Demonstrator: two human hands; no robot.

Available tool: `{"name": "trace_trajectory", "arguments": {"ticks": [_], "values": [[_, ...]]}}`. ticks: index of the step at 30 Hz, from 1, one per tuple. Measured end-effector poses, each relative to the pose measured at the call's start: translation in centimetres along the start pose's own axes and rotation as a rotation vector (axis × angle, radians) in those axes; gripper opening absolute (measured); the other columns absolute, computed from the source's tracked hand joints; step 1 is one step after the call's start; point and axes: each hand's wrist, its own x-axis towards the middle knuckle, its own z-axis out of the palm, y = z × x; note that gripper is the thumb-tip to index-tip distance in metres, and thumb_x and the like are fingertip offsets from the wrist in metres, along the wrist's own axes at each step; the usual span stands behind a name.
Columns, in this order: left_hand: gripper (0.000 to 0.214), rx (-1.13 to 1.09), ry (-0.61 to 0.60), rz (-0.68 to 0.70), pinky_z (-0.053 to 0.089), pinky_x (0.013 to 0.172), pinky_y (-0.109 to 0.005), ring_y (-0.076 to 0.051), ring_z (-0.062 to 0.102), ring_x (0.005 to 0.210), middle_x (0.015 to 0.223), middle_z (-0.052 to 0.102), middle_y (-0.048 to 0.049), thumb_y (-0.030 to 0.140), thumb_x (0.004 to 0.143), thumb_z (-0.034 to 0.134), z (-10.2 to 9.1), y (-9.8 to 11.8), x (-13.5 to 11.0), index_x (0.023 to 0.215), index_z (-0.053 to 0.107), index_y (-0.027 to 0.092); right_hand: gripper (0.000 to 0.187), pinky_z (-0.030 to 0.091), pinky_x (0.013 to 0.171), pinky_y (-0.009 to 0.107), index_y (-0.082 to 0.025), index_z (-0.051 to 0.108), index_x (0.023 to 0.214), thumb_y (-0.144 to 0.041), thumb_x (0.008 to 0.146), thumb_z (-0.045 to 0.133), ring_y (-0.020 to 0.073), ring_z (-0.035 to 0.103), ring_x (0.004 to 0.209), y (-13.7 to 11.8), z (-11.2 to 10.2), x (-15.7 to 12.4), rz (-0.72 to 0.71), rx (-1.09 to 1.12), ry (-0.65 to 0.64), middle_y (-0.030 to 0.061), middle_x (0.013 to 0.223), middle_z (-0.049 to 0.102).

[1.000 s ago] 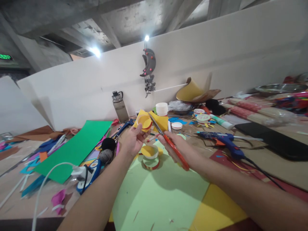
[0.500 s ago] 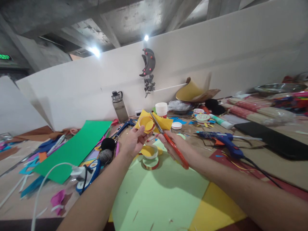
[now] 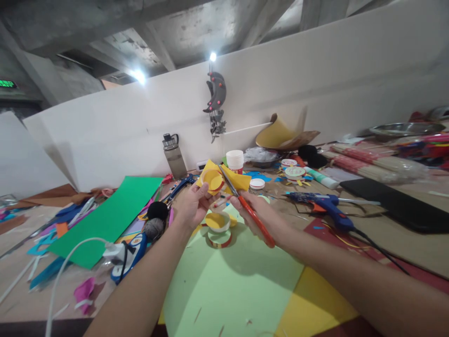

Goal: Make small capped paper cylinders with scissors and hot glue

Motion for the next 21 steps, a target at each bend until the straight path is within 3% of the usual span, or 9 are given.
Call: {"name": "trace_trajectory", "arguments": {"ticks": [9, 15, 21], "values": [[0.011, -0.009, 0.042, 0.019, 0.060, 0.076, -0.027, -0.014, 0.071, 0.073, 0.084, 0.075, -0.0039, 0.019, 0.085, 0.066, -0.13, 0.48, 0.14, 0.095, 0.067, 0.014, 0.028, 0.031, 0.047, 0.025, -0.023, 0.052, 0.076, -0.048, 0.086, 0.054, 0.0125, 0.043, 0.051, -0.32, -0.31, -0.17, 0.022, -0.027, -0.042, -0.0040, 0.059, 0.052], [0.009, -0.027, 0.058, 0.039, 0.059, 0.076, -0.027, -0.016, 0.072, 0.077, 0.086, 0.076, -0.0045, 0.020, 0.087, 0.063, -0.21, 0.44, 0.24, 0.094, 0.068, 0.016, 0.030, 0.030, 0.046, 0.024, -0.022, 0.054, 0.075, -0.051, 0.083, 0.056, 0.0118, 0.041, 0.052, -0.53, -0.13, -0.27, 0.005, 0.005, -0.026, -0.0035, 0.061, 0.052], [0.014, -0.058, 0.056, 0.032, 0.061, 0.073, -0.028, -0.016, 0.072, 0.077, 0.096, 0.076, -0.0066, 0.021, 0.089, 0.062, -0.25, 0.40, 0.18, 0.100, 0.069, 0.016, 0.034, 0.030, 0.044, 0.024, -0.023, 0.047, 0.068, -0.052, 0.082, 0.057, 0.0118, 0.041, 0.047, -0.64, 0.05, -0.26, 0.077, 0.073, -0.037, -0.0060, 0.050, 0.045]]}}
